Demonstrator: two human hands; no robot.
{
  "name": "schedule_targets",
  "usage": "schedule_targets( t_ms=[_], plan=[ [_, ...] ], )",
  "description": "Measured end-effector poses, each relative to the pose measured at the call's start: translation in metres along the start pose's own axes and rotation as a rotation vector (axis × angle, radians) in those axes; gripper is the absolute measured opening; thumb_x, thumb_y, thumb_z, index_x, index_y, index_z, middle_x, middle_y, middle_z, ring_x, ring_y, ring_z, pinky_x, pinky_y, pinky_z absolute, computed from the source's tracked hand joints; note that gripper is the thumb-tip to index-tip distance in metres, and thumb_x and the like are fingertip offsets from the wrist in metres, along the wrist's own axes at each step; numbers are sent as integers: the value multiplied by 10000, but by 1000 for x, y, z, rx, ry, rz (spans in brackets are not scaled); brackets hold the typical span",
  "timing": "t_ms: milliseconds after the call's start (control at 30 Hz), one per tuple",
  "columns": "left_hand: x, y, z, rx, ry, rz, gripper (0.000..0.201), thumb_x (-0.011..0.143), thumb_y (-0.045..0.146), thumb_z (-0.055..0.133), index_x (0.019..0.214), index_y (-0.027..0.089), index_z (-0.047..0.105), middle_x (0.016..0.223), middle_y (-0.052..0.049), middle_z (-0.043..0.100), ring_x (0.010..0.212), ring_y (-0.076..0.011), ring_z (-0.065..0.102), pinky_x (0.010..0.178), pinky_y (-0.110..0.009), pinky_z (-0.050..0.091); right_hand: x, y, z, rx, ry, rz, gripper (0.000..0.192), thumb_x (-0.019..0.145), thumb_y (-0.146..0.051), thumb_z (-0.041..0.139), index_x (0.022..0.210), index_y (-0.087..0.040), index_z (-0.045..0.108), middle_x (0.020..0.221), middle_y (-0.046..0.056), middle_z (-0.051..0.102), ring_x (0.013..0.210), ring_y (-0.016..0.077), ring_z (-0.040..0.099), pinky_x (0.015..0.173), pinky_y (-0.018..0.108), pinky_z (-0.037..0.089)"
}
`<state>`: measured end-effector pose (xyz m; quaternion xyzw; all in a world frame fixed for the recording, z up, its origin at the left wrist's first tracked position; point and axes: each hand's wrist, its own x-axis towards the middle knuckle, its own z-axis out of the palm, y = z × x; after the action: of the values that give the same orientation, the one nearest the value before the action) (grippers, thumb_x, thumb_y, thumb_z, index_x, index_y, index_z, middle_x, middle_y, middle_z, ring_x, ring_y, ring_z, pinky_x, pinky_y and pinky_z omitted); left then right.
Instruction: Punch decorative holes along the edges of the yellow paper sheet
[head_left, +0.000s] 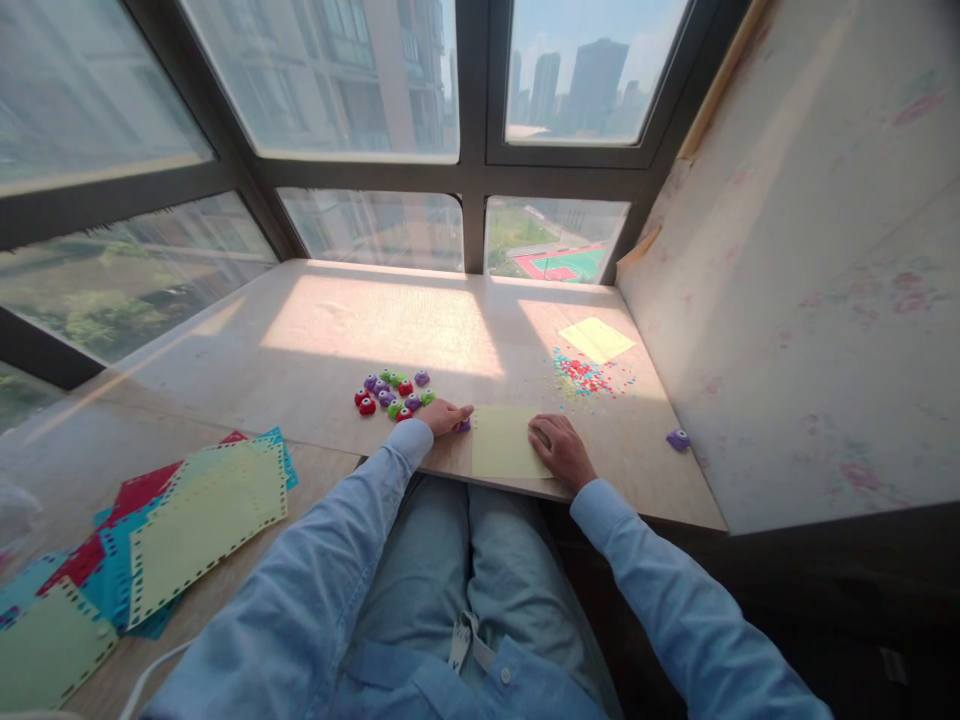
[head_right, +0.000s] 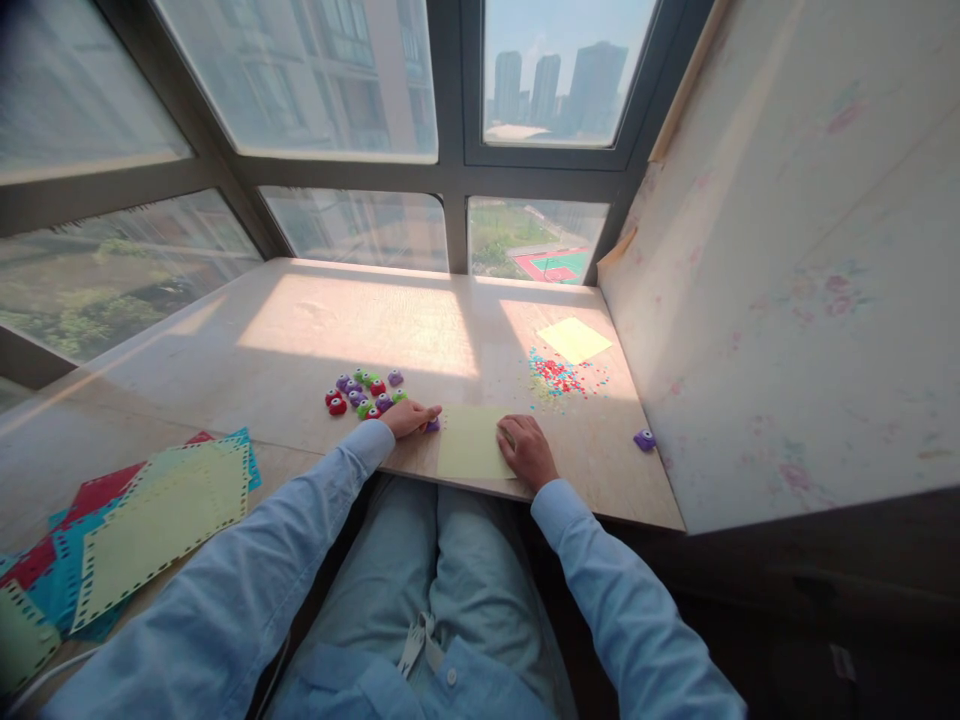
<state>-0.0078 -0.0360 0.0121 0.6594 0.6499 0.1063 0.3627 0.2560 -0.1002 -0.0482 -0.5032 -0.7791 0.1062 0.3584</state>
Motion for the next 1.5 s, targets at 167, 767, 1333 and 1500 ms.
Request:
schedule_targets(
  t_ms=[167,767,1333,1500],
  plan=[
    [-9,-6,2,41,151,66,405,801,579,589,718,184,607,594,-1,538,638,-173,539,583,-274,335,0,2,1,2,17,-4,184,888,-212,522,983,-179,676,1027,142,691,1006,277,589,930,458,484],
    [-33,-10,0,-427,397,250,309,788,407,656,955,148,647,873,-68,694,619,-142,611,569,-280,489,-3,8,1,173,231,81,186,848,-216,530,943,-214,689,956,93,720,965,253,639,900,441,510],
    [-77,68,98,-888,267,248,422,633,509,809,751,183,570,757,-43,709,687,-186,686,585,-286,530,-37,-91,-34,713,162,448,365,848,-440,661,1144,-226,669,1134,88,715,950,222,682,773,360,576],
    [-77,78,112,-902,268,222,439,676,583,746,733,183,575,689,-28,671,665,-179,662,609,-294,526,-34,-79,-40,668,148,504,428,800,-475,712,1134,-211,673,1087,100,736,968,257,700,793,394,587]
  ],
)
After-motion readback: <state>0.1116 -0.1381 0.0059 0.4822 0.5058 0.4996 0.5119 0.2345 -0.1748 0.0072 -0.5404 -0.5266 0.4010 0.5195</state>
